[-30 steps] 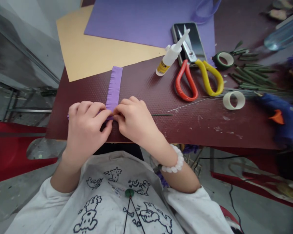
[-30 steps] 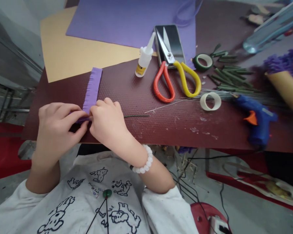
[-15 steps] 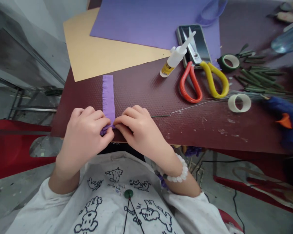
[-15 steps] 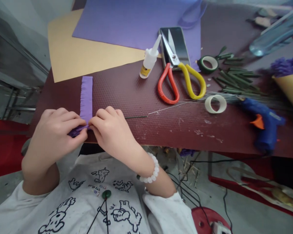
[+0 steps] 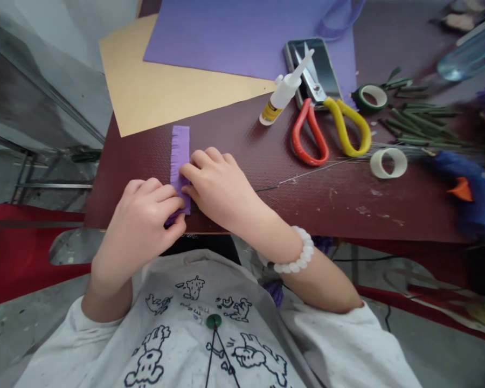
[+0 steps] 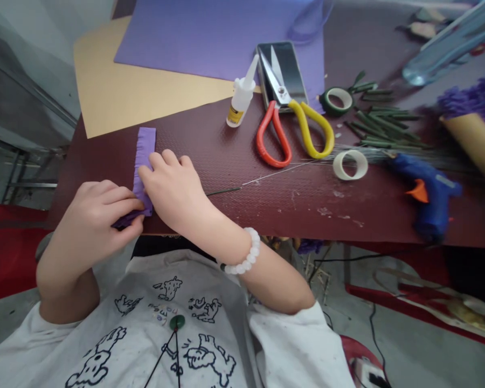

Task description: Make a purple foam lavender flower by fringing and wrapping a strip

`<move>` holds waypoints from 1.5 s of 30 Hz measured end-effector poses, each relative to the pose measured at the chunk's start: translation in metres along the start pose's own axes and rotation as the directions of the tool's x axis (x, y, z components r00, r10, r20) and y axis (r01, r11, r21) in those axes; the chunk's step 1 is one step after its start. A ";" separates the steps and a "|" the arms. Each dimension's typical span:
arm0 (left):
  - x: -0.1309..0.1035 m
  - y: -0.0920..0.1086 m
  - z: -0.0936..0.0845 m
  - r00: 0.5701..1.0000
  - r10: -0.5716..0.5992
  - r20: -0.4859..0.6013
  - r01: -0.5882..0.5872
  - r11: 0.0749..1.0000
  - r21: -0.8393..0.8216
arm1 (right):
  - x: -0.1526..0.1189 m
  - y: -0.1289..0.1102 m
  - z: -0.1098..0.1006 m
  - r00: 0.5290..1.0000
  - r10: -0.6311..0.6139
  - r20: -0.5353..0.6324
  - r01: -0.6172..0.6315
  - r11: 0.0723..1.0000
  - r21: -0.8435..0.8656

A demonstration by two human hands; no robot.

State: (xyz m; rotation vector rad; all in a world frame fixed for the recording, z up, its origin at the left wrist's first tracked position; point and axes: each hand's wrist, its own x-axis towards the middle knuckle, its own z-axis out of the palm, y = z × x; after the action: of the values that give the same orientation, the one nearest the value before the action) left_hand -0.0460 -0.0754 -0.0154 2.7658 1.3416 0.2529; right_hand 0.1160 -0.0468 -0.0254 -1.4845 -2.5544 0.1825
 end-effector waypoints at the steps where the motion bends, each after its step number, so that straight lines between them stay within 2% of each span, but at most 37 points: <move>1: -0.001 0.000 0.000 1.000 0.017 0.003 -0.016 1.000 -0.012 | -0.001 0.001 0.000 1.000 -0.016 0.004 0.016 1.000 -0.006; 6: -0.003 0.008 0.001 0.993 0.119 0.006 -0.118 0.990 -0.079 | -0.025 0.010 -0.003 1.000 -0.007 -0.005 0.007 1.000 -0.026; 11: 0.001 0.021 0.004 0.975 0.221 0.005 -0.220 0.973 -0.072 | -0.041 0.022 -0.009 0.999 0.004 -0.032 -0.003 0.999 0.038; 15: 0.002 0.026 0.005 0.972 0.235 -0.005 -0.235 0.971 -0.039 | -0.032 0.028 -0.012 0.995 0.062 -0.074 -0.055 0.994 0.095; 20: 0.003 0.025 0.005 0.971 0.237 -0.027 -0.237 0.971 0.020 | -0.031 0.031 -0.001 0.998 -0.069 0.010 0.068 0.994 0.088; 23: 0.009 0.025 0.005 0.969 0.244 -0.032 -0.243 0.969 0.036 | -0.042 0.038 -0.001 0.999 0.028 -0.024 -0.028 0.999 -0.016; 26: 0.016 0.024 0.005 0.971 0.238 -0.004 -0.238 0.971 0.010 | -0.058 0.043 -0.009 0.983 0.121 -0.137 -0.130 0.990 -0.059; 30: 0.022 0.024 0.001 0.974 0.214 0.076 -0.211 0.977 -0.038 | -0.079 0.031 -0.015 0.977 0.010 -0.214 0.020 0.990 0.136; 32: 0.024 0.024 -0.002 0.973 0.197 0.122 -0.191 0.980 -0.061 | -0.085 0.021 -0.008 0.971 -0.039 -0.235 0.077 0.985 0.155; 38: 0.028 0.024 -0.005 0.969 0.127 0.214 -0.099 0.986 -0.135 | -0.088 0.005 0.021 0.932 -0.046 -0.359 0.112 0.980 0.166; 41: 0.025 0.022 -0.005 0.969 0.109 0.221 -0.067 0.980 -0.187 | -0.086 0.003 0.024 0.937 0.017 -0.348 0.075 0.965 0.250; 45: 0.014 0.023 -0.005 0.983 0.062 0.175 -0.031 0.985 -0.173 | -0.080 0.004 0.019 0.963 0.140 -0.228 -0.034 0.908 0.417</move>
State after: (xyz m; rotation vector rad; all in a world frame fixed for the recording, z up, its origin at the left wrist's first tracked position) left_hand -0.0203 -0.0789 -0.0060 2.6102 1.1567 0.1092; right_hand 0.1538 -0.1147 -0.0519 -1.3574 -2.0857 0.4779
